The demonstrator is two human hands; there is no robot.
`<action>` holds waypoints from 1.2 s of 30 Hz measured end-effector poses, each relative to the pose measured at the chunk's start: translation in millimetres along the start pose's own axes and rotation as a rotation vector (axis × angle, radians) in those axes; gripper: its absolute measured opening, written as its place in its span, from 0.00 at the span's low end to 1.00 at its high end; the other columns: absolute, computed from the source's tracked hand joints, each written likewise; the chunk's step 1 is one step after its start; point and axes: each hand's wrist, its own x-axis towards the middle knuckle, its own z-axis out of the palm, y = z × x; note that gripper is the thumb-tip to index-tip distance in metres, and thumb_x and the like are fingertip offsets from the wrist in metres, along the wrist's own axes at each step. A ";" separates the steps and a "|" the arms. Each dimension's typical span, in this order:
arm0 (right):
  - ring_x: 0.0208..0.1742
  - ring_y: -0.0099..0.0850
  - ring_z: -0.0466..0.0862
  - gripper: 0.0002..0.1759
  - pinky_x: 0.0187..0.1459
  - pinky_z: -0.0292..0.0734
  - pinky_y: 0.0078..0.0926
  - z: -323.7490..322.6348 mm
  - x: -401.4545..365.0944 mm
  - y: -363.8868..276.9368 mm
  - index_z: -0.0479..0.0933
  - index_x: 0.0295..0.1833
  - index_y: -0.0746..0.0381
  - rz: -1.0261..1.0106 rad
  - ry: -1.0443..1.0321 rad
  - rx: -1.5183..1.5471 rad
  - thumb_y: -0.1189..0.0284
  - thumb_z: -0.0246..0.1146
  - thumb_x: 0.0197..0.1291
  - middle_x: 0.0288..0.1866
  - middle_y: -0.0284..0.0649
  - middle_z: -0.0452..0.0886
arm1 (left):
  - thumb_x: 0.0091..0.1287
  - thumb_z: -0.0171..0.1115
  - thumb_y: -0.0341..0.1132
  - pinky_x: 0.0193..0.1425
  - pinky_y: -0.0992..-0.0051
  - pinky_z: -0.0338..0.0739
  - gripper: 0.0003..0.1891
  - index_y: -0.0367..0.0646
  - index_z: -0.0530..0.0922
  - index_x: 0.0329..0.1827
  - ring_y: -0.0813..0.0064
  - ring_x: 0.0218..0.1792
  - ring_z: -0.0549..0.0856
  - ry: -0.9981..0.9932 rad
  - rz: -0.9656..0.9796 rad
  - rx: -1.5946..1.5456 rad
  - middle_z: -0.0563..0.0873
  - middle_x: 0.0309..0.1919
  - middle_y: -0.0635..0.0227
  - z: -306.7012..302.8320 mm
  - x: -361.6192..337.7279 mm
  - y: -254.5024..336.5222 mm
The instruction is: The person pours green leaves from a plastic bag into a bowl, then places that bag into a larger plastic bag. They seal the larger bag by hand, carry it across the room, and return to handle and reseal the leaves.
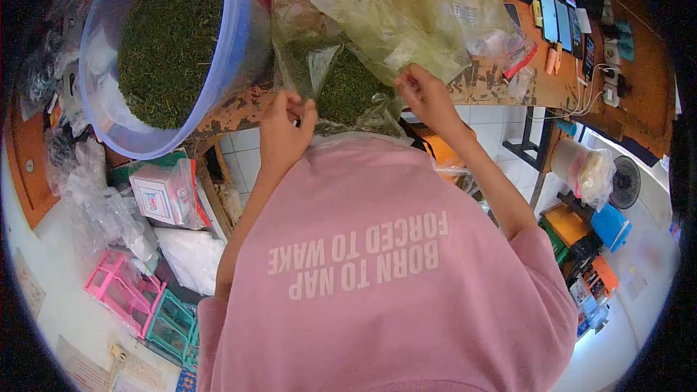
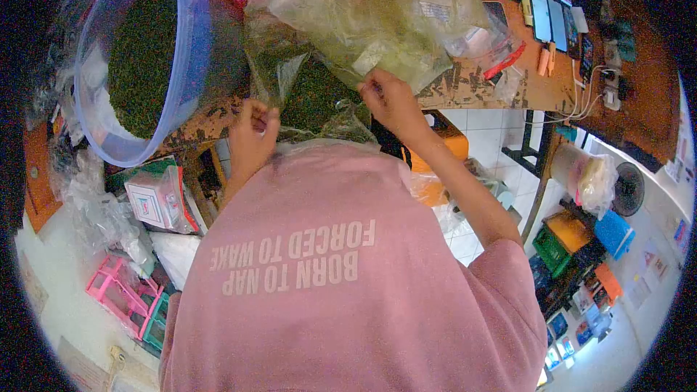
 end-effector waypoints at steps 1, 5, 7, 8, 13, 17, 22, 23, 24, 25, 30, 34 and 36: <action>0.30 0.42 0.77 0.14 0.32 0.71 0.34 4.0 2.1 -4.3 0.70 0.36 0.67 -0.064 0.052 -0.081 0.66 0.60 0.56 0.27 0.50 0.75 | 0.61 0.57 0.39 0.34 0.68 0.71 0.12 0.37 0.70 0.33 0.63 0.28 0.78 0.024 0.062 0.074 0.77 0.21 0.60 2.5 0.5 6.7; 0.32 0.50 0.78 0.18 0.34 0.71 0.43 29.0 13.3 -20.5 0.68 0.40 0.68 -0.222 0.173 -0.368 0.63 0.60 0.56 0.29 0.54 0.76 | 0.62 0.57 0.41 0.34 0.65 0.72 0.14 0.38 0.70 0.37 0.57 0.28 0.79 0.058 0.261 0.290 0.77 0.22 0.58 9.3 6.4 15.2; 0.33 0.52 0.78 0.16 0.34 0.71 0.45 34.4 21.4 -14.3 0.68 0.41 0.68 -0.238 0.152 -0.408 0.65 0.59 0.57 0.30 0.55 0.77 | 0.64 0.55 0.41 0.33 0.64 0.72 0.13 0.39 0.70 0.38 0.54 0.27 0.78 0.016 0.287 0.334 0.77 0.22 0.55 10.7 11.2 13.3; 0.32 0.52 0.78 0.15 0.33 0.71 0.45 36.9 27.4 -5.7 0.68 0.40 0.67 -0.239 0.123 -0.385 0.66 0.58 0.57 0.30 0.55 0.77 | 0.65 0.54 0.40 0.32 0.63 0.72 0.12 0.39 0.70 0.37 0.53 0.27 0.78 -0.019 0.274 0.344 0.76 0.22 0.54 9.7 13.2 10.5; 0.27 0.51 0.74 0.08 0.28 0.69 0.40 20.7 27.4 7.4 0.70 0.37 0.66 -0.182 0.181 -0.207 0.71 0.56 0.60 0.25 0.56 0.73 | 0.67 0.51 0.36 0.27 0.67 0.69 0.09 0.39 0.70 0.36 0.56 0.21 0.75 0.138 0.209 0.080 0.73 0.20 0.52 -0.9 11.9 -6.5; 0.17 0.34 0.65 0.07 0.21 0.61 0.28 22.4 24.3 18.3 0.71 0.36 0.66 -0.119 0.346 -0.108 0.72 0.55 0.62 0.17 0.49 0.65 | 0.68 0.51 0.37 0.24 0.71 0.67 0.10 0.39 0.74 0.37 0.71 0.18 0.72 0.256 0.047 -0.014 0.73 0.18 0.60 3.7 7.9 -15.1; 0.17 0.19 0.57 0.07 0.18 0.53 0.22 25.4 13.9 1.3 0.71 0.36 0.64 -0.035 0.398 0.000 0.71 0.55 0.63 0.14 0.38 0.60 | 0.68 0.51 0.39 0.21 0.76 0.64 0.11 0.40 0.73 0.33 0.80 0.17 0.69 0.312 0.023 -0.098 0.71 0.15 0.67 7.2 4.7 -11.2; 0.17 0.21 0.59 0.07 0.19 0.54 0.24 23.1 11.3 -5.9 0.71 0.36 0.64 -0.026 0.373 0.031 0.71 0.55 0.62 0.13 0.38 0.61 | 0.68 0.52 0.39 0.21 0.77 0.63 0.11 0.40 0.73 0.32 0.81 0.17 0.69 0.306 0.051 -0.091 0.71 0.15 0.68 5.5 4.5 -10.6; 0.16 0.23 0.60 0.08 0.19 0.55 0.25 20.6 9.0 -12.7 0.71 0.36 0.64 -0.016 0.348 0.061 0.70 0.55 0.62 0.13 0.39 0.61 | 0.68 0.52 0.39 0.21 0.77 0.63 0.11 0.40 0.73 0.32 0.82 0.16 0.69 0.300 0.079 -0.085 0.71 0.14 0.70 2.5 4.0 -7.2; 0.16 0.21 0.59 0.08 0.18 0.54 0.24 18.1 7.4 -18.0 0.71 0.36 0.64 -0.021 0.346 0.087 0.70 0.55 0.62 0.13 0.36 0.61 | 0.68 0.52 0.37 0.22 0.77 0.63 0.11 0.39 0.72 0.31 0.80 0.18 0.67 0.290 0.068 -0.112 0.70 0.15 0.67 0.1 2.2 -1.7; 0.17 0.14 0.56 0.08 0.18 0.48 0.17 -2.5 3.7 -46.6 0.71 0.34 0.64 -0.055 0.308 0.319 0.70 0.56 0.62 0.14 0.24 0.59 | 0.67 0.52 0.35 0.24 0.76 0.63 0.10 0.37 0.71 0.30 0.79 0.20 0.65 0.261 0.032 -0.220 0.67 0.17 0.63 -13.1 -8.8 39.5; 0.14 0.10 0.58 0.07 0.16 0.47 0.14 -31.9 1.0 -90.8 0.71 0.34 0.59 0.038 0.202 0.610 0.68 0.57 0.62 0.14 0.21 0.62 | 0.67 0.54 0.34 0.23 0.83 0.61 0.09 0.39 0.73 0.30 0.88 0.20 0.66 0.269 0.171 -0.197 0.69 0.17 0.75 -33.2 -10.1 62.9; 0.13 0.11 0.58 0.08 0.14 0.47 0.14 -49.1 2.0 -108.1 0.71 0.35 0.59 0.039 0.141 0.759 0.66 0.57 0.62 0.14 0.21 0.62 | 0.67 0.54 0.34 0.23 0.83 0.60 0.09 0.39 0.73 0.30 0.89 0.21 0.66 0.245 0.189 -0.207 0.70 0.18 0.76 -46.3 -11.3 75.3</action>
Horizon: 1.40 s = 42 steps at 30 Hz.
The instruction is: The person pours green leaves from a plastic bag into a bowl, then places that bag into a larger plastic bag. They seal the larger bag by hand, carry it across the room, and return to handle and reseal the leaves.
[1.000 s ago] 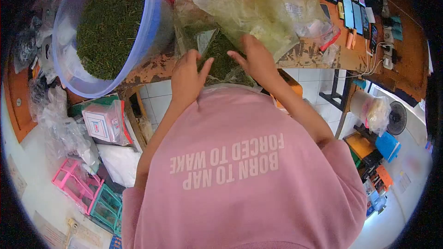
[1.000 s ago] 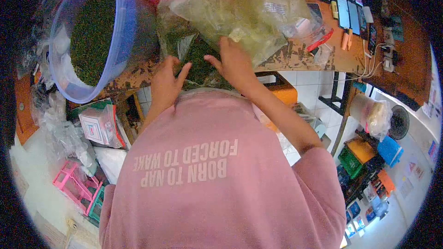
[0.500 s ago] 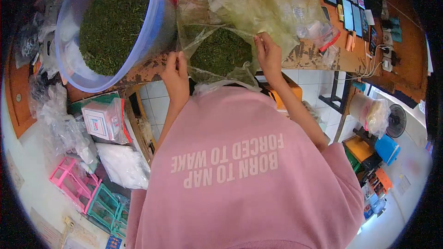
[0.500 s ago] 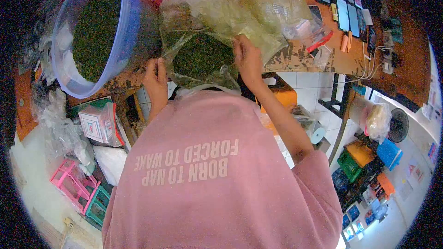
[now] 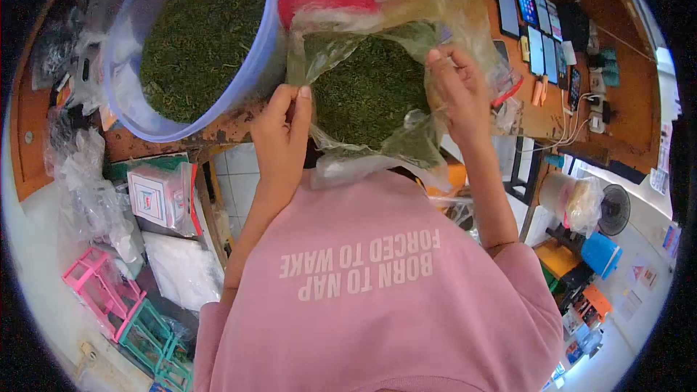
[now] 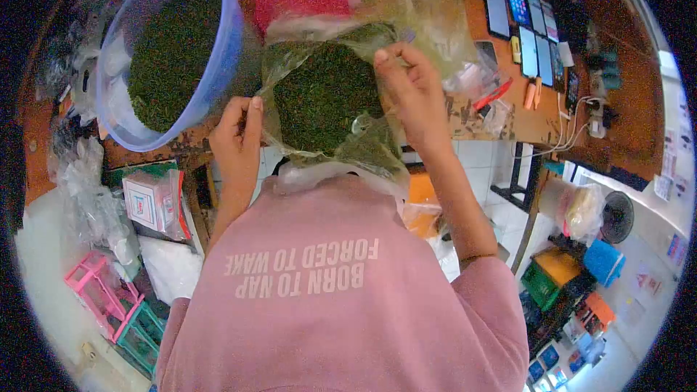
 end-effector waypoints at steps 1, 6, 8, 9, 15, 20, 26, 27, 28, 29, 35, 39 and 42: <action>0.12 0.11 0.58 0.08 0.13 0.47 0.14 -0.3 1.4 -10.3 0.71 0.35 0.59 0.017 -0.031 0.072 0.65 0.58 0.62 0.13 0.20 0.62 | 0.67 0.53 0.33 0.23 0.82 0.60 0.09 0.38 0.72 0.29 0.88 0.20 0.65 0.028 0.022 -0.040 0.69 0.17 0.74 -4.0 2.0 8.2; 0.11 0.11 0.61 0.08 0.11 0.52 0.12 19.5 2.1 -72.5 0.73 0.37 0.59 -0.014 -0.006 0.085 0.65 0.58 0.61 0.15 0.22 0.65 | 0.66 0.54 0.32 0.23 0.83 0.57 0.10 0.37 0.71 0.27 0.88 0.20 0.63 0.118 0.021 -0.272 0.66 0.16 0.75 -26.7 9.8 38.9; 0.12 0.12 0.64 0.07 0.11 0.56 0.12 39.3 5.4 -97.9 0.73 0.37 0.58 -0.073 -0.008 0.112 0.66 0.58 0.61 0.17 0.23 0.67 | 0.66 0.54 0.31 0.23 0.83 0.57 0.10 0.37 0.72 0.27 0.88 0.21 0.62 0.173 0.097 -0.308 0.67 0.17 0.77 -40.7 17.6 50.1; 0.13 0.12 0.66 0.07 0.12 0.58 0.12 48.5 5.6 -109.5 0.73 0.37 0.59 -0.060 -0.083 0.150 0.67 0.57 0.61 0.18 0.24 0.69 | 0.66 0.54 0.31 0.23 0.84 0.56 0.10 0.37 0.72 0.27 0.89 0.21 0.62 0.200 0.135 -0.323 0.67 0.17 0.78 -47.2 21.6 52.6; 0.26 0.25 0.74 0.08 0.30 0.73 0.18 86.6 41.3 -166.2 0.73 0.40 0.70 0.195 -0.700 0.383 0.75 0.52 0.62 0.33 0.37 0.74 | 0.69 0.49 0.38 0.28 0.84 0.64 0.11 0.38 0.73 0.38 0.88 0.23 0.68 0.194 0.069 -0.495 0.70 0.21 0.76 -78.9 35.2 38.7; 0.09 0.16 0.58 0.13 0.09 0.54 0.13 166.5 70.9 -174.0 0.64 0.28 0.61 0.304 -0.754 0.211 0.72 0.45 0.67 0.14 0.25 0.59 | 0.68 0.47 0.50 0.49 0.74 0.68 0.26 0.39 0.58 0.58 0.70 0.46 0.73 0.388 0.141 -0.790 0.68 0.46 0.61 -67.3 2.1 7.7; 0.12 0.17 0.58 0.11 0.12 0.53 0.11 243.5 112.8 -167.3 0.62 0.28 0.62 0.386 -0.741 0.073 0.77 0.41 0.66 0.16 0.27 0.59 | 0.50 0.71 0.45 0.62 0.59 0.60 0.46 0.28 0.50 0.59 0.56 0.58 0.63 0.588 0.368 -0.079 0.60 0.54 0.49 -58.2 5.8 8.1; 0.12 0.17 0.58 0.11 0.12 0.54 0.11 250.7 119.7 -159.7 0.62 0.29 0.62 0.394 -0.767 0.101 0.78 0.41 0.65 0.16 0.28 0.60 | 0.48 0.72 0.44 0.61 0.58 0.60 0.46 0.26 0.49 0.58 0.54 0.58 0.62 0.581 0.314 -0.097 0.60 0.53 0.47 -55.2 9.4 13.0; 0.15 0.19 0.62 0.09 0.16 0.64 0.14 256.0 125.4 -155.1 0.62 0.28 0.64 0.385 -0.850 0.082 0.81 0.41 0.62 0.18 0.31 0.62 | 0.47 0.73 0.42 0.61 0.57 0.60 0.47 0.24 0.49 0.58 0.52 0.57 0.62 0.574 0.261 -0.114 0.60 0.53 0.45 -52.2 12.7 17.5; 0.15 0.21 0.63 0.09 0.18 0.67 0.16 259.0 130.6 -151.7 0.62 0.28 0.64 0.359 -0.800 0.053 0.81 0.40 0.62 0.18 0.32 0.63 | 0.47 0.73 0.43 0.60 0.57 0.60 0.47 0.24 0.49 0.58 0.50 0.56 0.62 0.653 0.306 -0.028 0.59 0.53 0.44 -47.6 16.3 18.9; 0.20 0.34 0.71 0.12 0.25 0.76 0.28 302.3 102.9 -131.4 0.61 0.23 0.66 0.236 -0.507 0.086 0.86 0.39 0.57 0.19 0.41 0.67 | 0.51 0.70 0.41 0.57 0.56 0.60 0.46 0.23 0.47 0.59 0.45 0.53 0.61 0.831 0.307 0.086 0.59 0.51 0.42 -33.5 29.0 26.5; 0.25 0.37 0.77 0.05 0.25 0.81 0.31 341.9 152.1 -87.8 0.65 0.33 0.71 0.293 -0.624 0.180 0.84 0.44 0.58 0.25 0.44 0.69 | 0.53 0.68 0.37 0.55 0.56 0.61 0.43 0.24 0.46 0.59 0.46 0.51 0.64 0.874 0.277 -0.063 0.60 0.49 0.44 -30.9 35.9 21.5; 0.28 0.40 0.76 0.07 0.34 0.81 0.31 340.4 125.8 -86.7 0.67 0.30 0.72 0.215 -0.574 0.119 0.83 0.44 0.58 0.33 0.47 0.72 | 0.55 0.66 0.34 0.53 0.58 0.62 0.40 0.27 0.46 0.59 0.46 0.49 0.67 0.887 0.210 -0.130 0.60 0.48 0.44 -35.7 35.8 25.2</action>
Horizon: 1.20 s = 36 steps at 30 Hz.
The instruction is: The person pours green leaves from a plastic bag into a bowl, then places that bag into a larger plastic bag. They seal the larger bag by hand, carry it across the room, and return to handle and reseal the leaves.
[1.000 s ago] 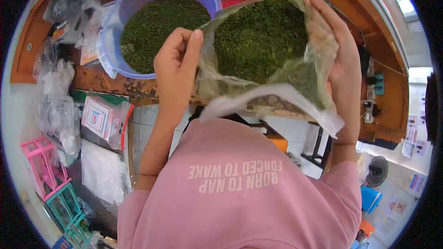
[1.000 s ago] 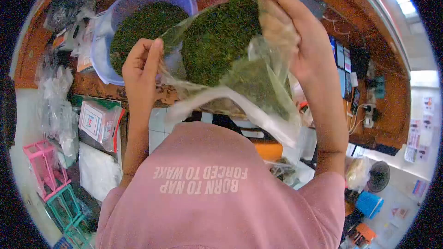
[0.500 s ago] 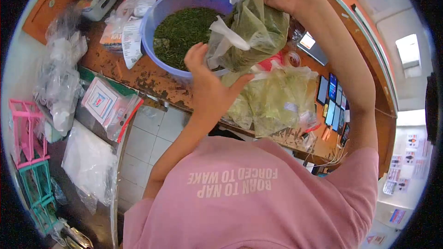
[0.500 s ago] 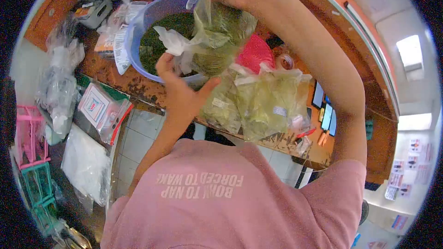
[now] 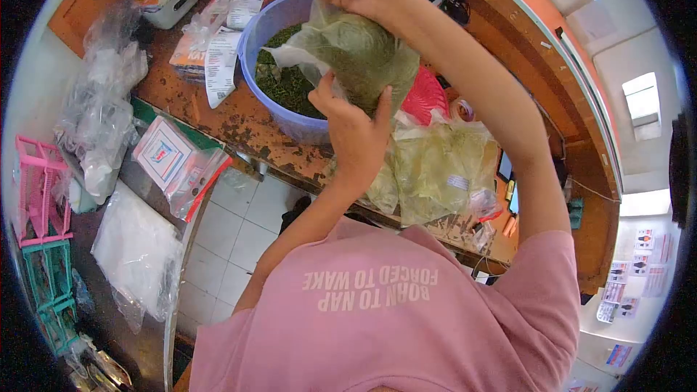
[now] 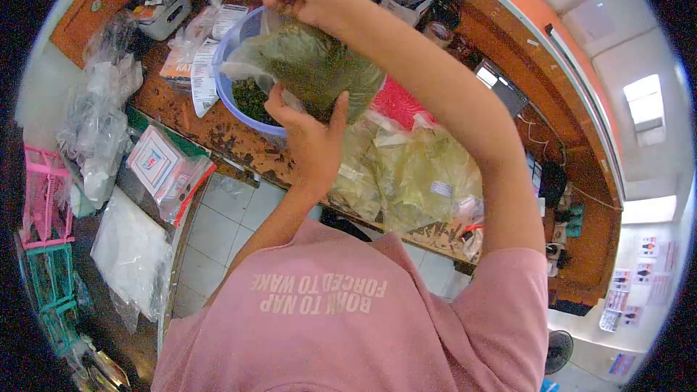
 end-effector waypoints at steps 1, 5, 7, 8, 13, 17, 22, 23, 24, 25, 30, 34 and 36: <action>0.29 0.35 0.77 0.09 0.36 0.79 0.24 4.8 -12.4 -0.9 0.71 0.31 0.72 0.032 0.030 -0.040 0.80 0.46 0.60 0.36 0.46 0.75 | 0.55 0.66 0.33 0.53 0.58 0.63 0.39 0.27 0.47 0.59 0.46 0.48 0.68 0.005 -0.031 -0.007 0.60 0.47 0.43 -2.0 1.5 1.0; 0.26 0.36 0.76 0.13 0.34 0.79 0.30 -16.1 16.7 26.3 0.65 0.21 0.68 -0.069 -0.175 -0.057 0.79 0.47 0.58 0.24 0.45 0.72 | 0.57 0.62 0.30 0.51 0.60 0.64 0.34 0.30 0.50 0.60 0.46 0.46 0.69 0.021 0.012 0.070 0.62 0.46 0.45 -10.0 5.5 -4.9; 0.24 0.33 0.75 0.15 0.31 0.76 0.29 -18.0 8.5 35.8 0.64 0.19 0.66 -0.226 -0.223 -0.193 0.76 0.50 0.59 0.22 0.42 0.71 | 0.58 0.60 0.28 0.52 0.60 0.64 0.32 0.31 0.52 0.59 0.47 0.47 0.69 -0.014 -0.009 0.134 0.63 0.46 0.47 -17.7 6.2 -1.7; 0.23 0.31 0.75 0.13 0.30 0.75 0.28 -22.4 13.2 42.9 0.64 0.21 0.66 -0.233 -0.231 -0.194 0.76 0.50 0.59 0.22 0.41 0.71 | 0.58 0.60 0.29 0.52 0.60 0.64 0.31 0.32 0.52 0.60 0.48 0.47 0.70 -0.016 -0.028 0.133 0.63 0.46 0.48 -19.4 5.0 -2.6; 0.17 0.25 0.68 0.06 0.21 0.68 0.25 -21.6 24.6 59.7 0.61 0.35 0.64 -0.338 -0.148 -0.266 0.75 0.51 0.60 0.19 0.36 0.67 | 0.59 0.63 0.32 0.57 0.69 0.63 0.32 0.33 0.55 0.61 0.64 0.52 0.70 0.029 -0.152 -0.007 0.68 0.49 0.55 -21.6 -0.1 -10.9; 0.15 0.25 0.67 0.07 0.17 0.64 0.24 -19.2 21.3 70.2 0.60 0.33 0.64 -0.383 -0.161 -0.162 0.75 0.52 0.60 0.19 0.37 0.67 | 0.61 0.61 0.36 0.40 0.72 0.67 0.35 0.34 0.50 0.66 0.71 0.34 0.71 0.008 -0.303 0.010 0.69 0.34 0.61 -31.8 7.2 -6.0; 0.13 0.23 0.66 0.08 0.15 0.61 0.22 -22.8 27.7 69.3 0.60 0.31 0.62 -0.530 -0.166 -0.141 0.74 0.52 0.61 0.17 0.36 0.67 | 0.64 0.57 0.33 0.35 0.80 0.67 0.25 0.33 0.62 0.61 0.79 0.30 0.72 0.060 -0.172 -0.023 0.75 0.31 0.67 -42.6 11.0 -22.6; 0.13 0.22 0.66 0.09 0.15 0.60 0.22 -23.4 24.0 68.8 0.60 0.31 0.62 -0.575 -0.162 -0.152 0.73 0.52 0.61 0.16 0.36 0.66 | 0.64 0.56 0.32 0.32 0.81 0.66 0.21 0.33 0.65 0.59 0.81 0.28 0.71 0.055 -0.169 0.025 0.75 0.29 0.69 -44.0 5.4 -23.3; 0.12 0.21 0.65 0.09 0.14 0.60 0.21 -22.2 21.5 69.7 0.60 0.30 0.61 -0.620 -0.159 -0.162 0.73 0.52 0.61 0.16 0.35 0.66 | 0.64 0.55 0.30 0.30 0.82 0.65 0.18 0.34 0.68 0.56 0.83 0.27 0.71 0.050 -0.166 0.073 0.75 0.26 0.72 -45.8 1.6 -20.4; 0.12 0.21 0.65 0.10 0.14 0.59 0.20 -20.1 20.6 73.0 0.60 0.30 0.61 -0.653 -0.156 -0.164 0.72 0.52 0.62 0.15 0.35 0.66 | 0.64 0.54 0.28 0.28 0.84 0.64 0.16 0.34 0.72 0.54 0.86 0.25 0.70 0.045 -0.164 0.121 0.75 0.24 0.74 -47.6 -2.0 -17.5; 0.10 0.19 0.64 0.10 0.12 0.58 0.19 -21.6 20.8 77.5 0.60 0.30 0.60 -0.678 -0.144 -0.173 0.70 0.51 0.63 0.15 0.34 0.66 | 0.61 0.59 0.31 0.25 0.83 0.63 0.20 0.37 0.69 0.55 0.87 0.20 0.69 -0.053 -0.236 0.034 0.67 0.16 0.74 -55.6 5.3 -17.1; 0.11 0.20 0.65 0.10 0.12 0.58 0.19 -20.9 25.9 79.6 0.60 0.31 0.60 -0.621 -0.133 -0.175 0.70 0.51 0.64 0.15 0.33 0.66 | 0.56 0.65 0.42 0.35 0.76 0.71 0.26 0.39 0.68 0.54 0.71 0.25 0.75 0.025 -0.042 0.471 0.70 0.18 0.67 -56.4 43.6 -7.2; 0.11 0.20 0.65 0.11 0.13 0.58 0.19 -20.6 27.0 80.2 0.59 0.31 0.61 -0.609 -0.124 -0.177 0.70 0.50 0.64 0.15 0.34 0.66 | 0.58 0.63 0.40 0.36 0.70 0.70 0.16 0.38 0.72 0.40 0.62 0.26 0.74 0.010 0.085 0.637 0.71 0.21 0.63 -53.8 57.7 -12.0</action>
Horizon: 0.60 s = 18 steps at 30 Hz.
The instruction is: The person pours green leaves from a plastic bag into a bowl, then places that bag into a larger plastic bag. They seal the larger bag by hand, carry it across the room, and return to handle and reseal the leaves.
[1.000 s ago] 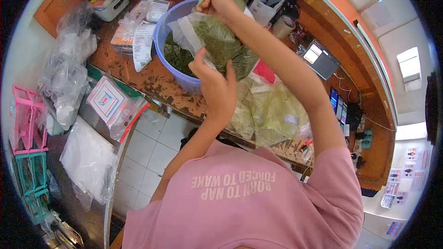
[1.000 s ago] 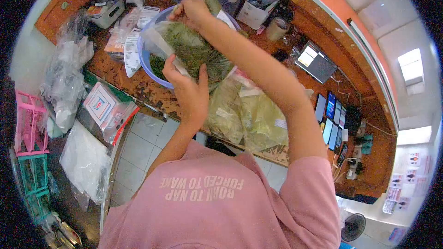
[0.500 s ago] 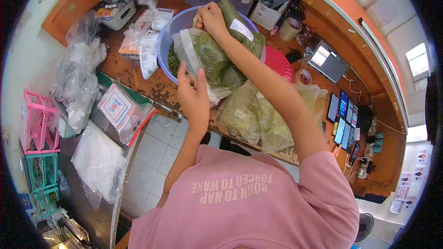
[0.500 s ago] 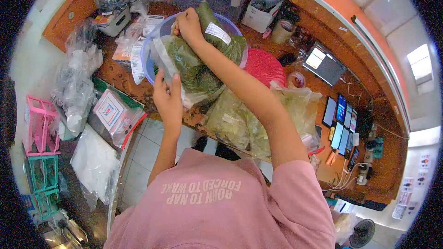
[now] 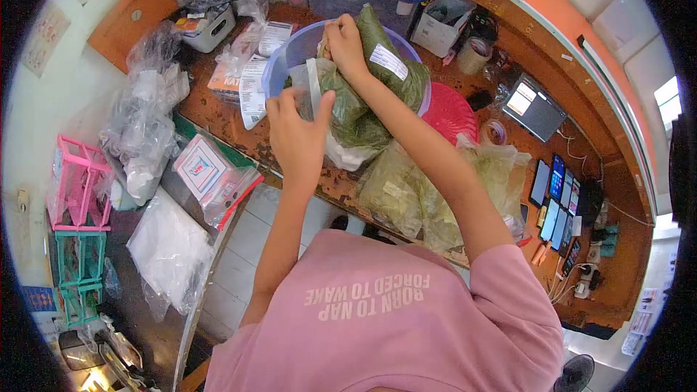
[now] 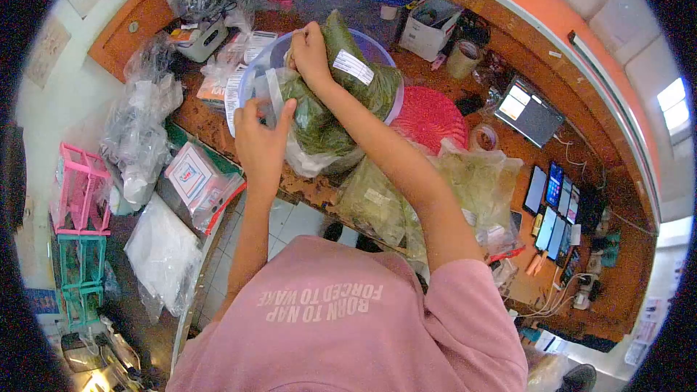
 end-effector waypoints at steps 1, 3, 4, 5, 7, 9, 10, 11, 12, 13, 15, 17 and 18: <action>0.11 0.20 0.65 0.11 0.13 0.59 0.19 -1.1 0.4 -0.2 0.59 0.31 0.61 0.005 0.007 -0.004 0.70 0.50 0.64 0.16 0.34 0.66 | 0.59 0.62 0.38 0.35 0.69 0.69 0.13 0.37 0.71 0.36 0.62 0.26 0.74 -0.039 -0.007 -0.093 0.71 0.21 0.63 3.1 1.5 -2.8; 0.14 0.22 0.69 0.09 0.16 0.65 0.20 -1.9 3.1 -0.7 0.61 0.34 0.63 0.029 0.013 -0.038 0.70 0.50 0.64 0.18 0.36 0.69 | 0.61 0.60 0.35 0.32 0.68 0.67 0.12 0.37 0.69 0.28 0.63 0.24 0.73 -0.119 -0.015 -0.284 0.70 0.21 0.62 11.8 2.1 -7.2; 0.15 0.24 0.72 0.09 0.17 0.68 0.21 -2.8 4.1 -0.8 0.61 0.35 0.64 0.042 0.018 -0.056 0.69 0.50 0.64 0.19 0.37 0.71 | 0.62 0.59 0.34 0.31 0.68 0.66 0.12 0.36 0.68 0.26 0.63 0.24 0.72 -0.091 -0.029 -0.321 0.70 0.21 0.62 12.4 1.1 -6.0; 0.18 0.25 0.74 0.10 0.20 0.71 0.22 -6.6 4.4 -1.2 0.62 0.38 0.65 0.188 -0.069 -0.027 0.69 0.50 0.64 0.21 0.39 0.73 | 0.62 0.58 0.32 0.30 0.68 0.66 0.12 0.36 0.67 0.25 0.63 0.23 0.72 -0.064 -0.047 -0.356 0.70 0.21 0.62 11.0 -2.7 -4.6; 0.24 0.28 0.79 0.13 0.27 0.76 0.25 -10.0 3.0 -28.0 0.64 0.45 0.69 0.479 -0.251 0.036 0.68 0.50 0.64 0.25 0.42 0.77 | 0.62 0.57 0.31 0.29 0.69 0.65 0.12 0.35 0.66 0.24 0.64 0.23 0.71 -0.034 -0.034 -0.327 0.70 0.22 0.62 9.8 -5.8 -6.3; 0.33 0.33 0.82 0.18 0.37 0.79 0.30 -19.2 3.0 -66.7 0.70 0.47 0.69 0.383 -0.419 -0.233 0.63 0.51 0.63 0.32 0.45 0.81 | 0.62 0.58 0.30 0.29 0.71 0.65 0.11 0.35 0.68 0.26 0.65 0.23 0.71 -0.020 0.023 -0.200 0.71 0.24 0.61 9.3 -5.4 -13.3; 0.32 0.34 0.82 0.19 0.36 0.78 0.30 -24.2 13.3 -78.9 0.72 0.45 0.69 0.264 -0.463 -0.368 0.61 0.52 0.63 0.32 0.45 0.81 | 0.61 0.58 0.30 0.29 0.70 0.65 0.10 0.34 0.68 0.27 0.65 0.24 0.71 0.009 0.037 -0.219 0.71 0.26 0.61 9.3 -5.6 -12.5; 0.32 0.34 0.82 0.20 0.35 0.78 0.30 -30.0 23.3 -84.1 0.74 0.42 0.68 0.143 -0.500 -0.501 0.60 0.52 0.63 0.32 0.45 0.81 | 0.61 0.58 0.29 0.30 0.70 0.65 0.09 0.34 0.69 0.28 0.64 0.25 0.71 0.034 0.052 -0.241 0.71 0.27 0.60 9.6 -7.0 -8.9; 0.31 0.34 0.82 0.22 0.33 0.77 0.30 -38.5 39.4 -77.9 0.75 0.39 0.68 -0.061 -0.412 -0.691 0.57 0.52 0.62 0.30 0.44 0.81 | 0.61 0.58 0.29 0.31 0.69 0.66 0.08 0.34 0.69 0.29 0.64 0.27 0.72 0.059 0.070 -0.265 0.71 0.29 0.60 10.1 -8.4 -6.1; 0.30 0.34 0.81 0.25 0.31 0.76 0.30 -48.2 60.9 -66.4 0.76 0.35 0.68 -0.273 -0.315 -0.876 0.54 0.52 0.61 0.28 0.44 0.80 | 0.61 0.58 0.29 0.32 0.70 0.66 0.08 0.33 0.69 0.29 0.64 0.27 0.72 0.087 0.128 -0.243 0.71 0.30 0.59 12.5 -8.9 -6.3; 0.28 0.34 0.80 0.30 0.28 0.74 0.30 -61.7 77.9 -50.5 0.77 0.31 0.69 -0.323 -0.265 -1.135 0.48 0.53 0.58 0.24 0.44 0.79 | 0.60 0.59 0.29 0.33 0.71 0.67 0.09 0.32 0.69 0.30 0.65 0.29 0.72 0.149 0.244 -0.193 0.72 0.32 0.57 17.8 -10.4 -10.3; 0.25 0.34 0.79 0.35 0.26 0.72 0.32 -68.7 85.2 -38.3 0.77 0.29 0.70 0.012 -0.377 -1.278 0.43 0.53 0.55 0.20 0.44 0.77 | 0.60 0.59 0.28 0.35 0.70 0.68 0.09 0.31 0.69 0.30 0.62 0.31 0.73 0.169 0.291 -0.181 0.73 0.34 0.56 18.5 -10.4 -11.8; 0.25 0.35 0.78 0.38 0.28 0.72 0.33 -78.0 86.5 -24.5 0.77 0.28 0.72 0.114 -0.455 -1.199 0.40 0.54 0.51 0.18 0.44 0.76 | 0.60 0.59 0.28 0.36 0.69 0.68 0.09 0.31 0.69 0.30 0.60 0.32 0.73 0.177 0.311 -0.174 0.74 0.34 0.55 18.1 -12.0 -13.9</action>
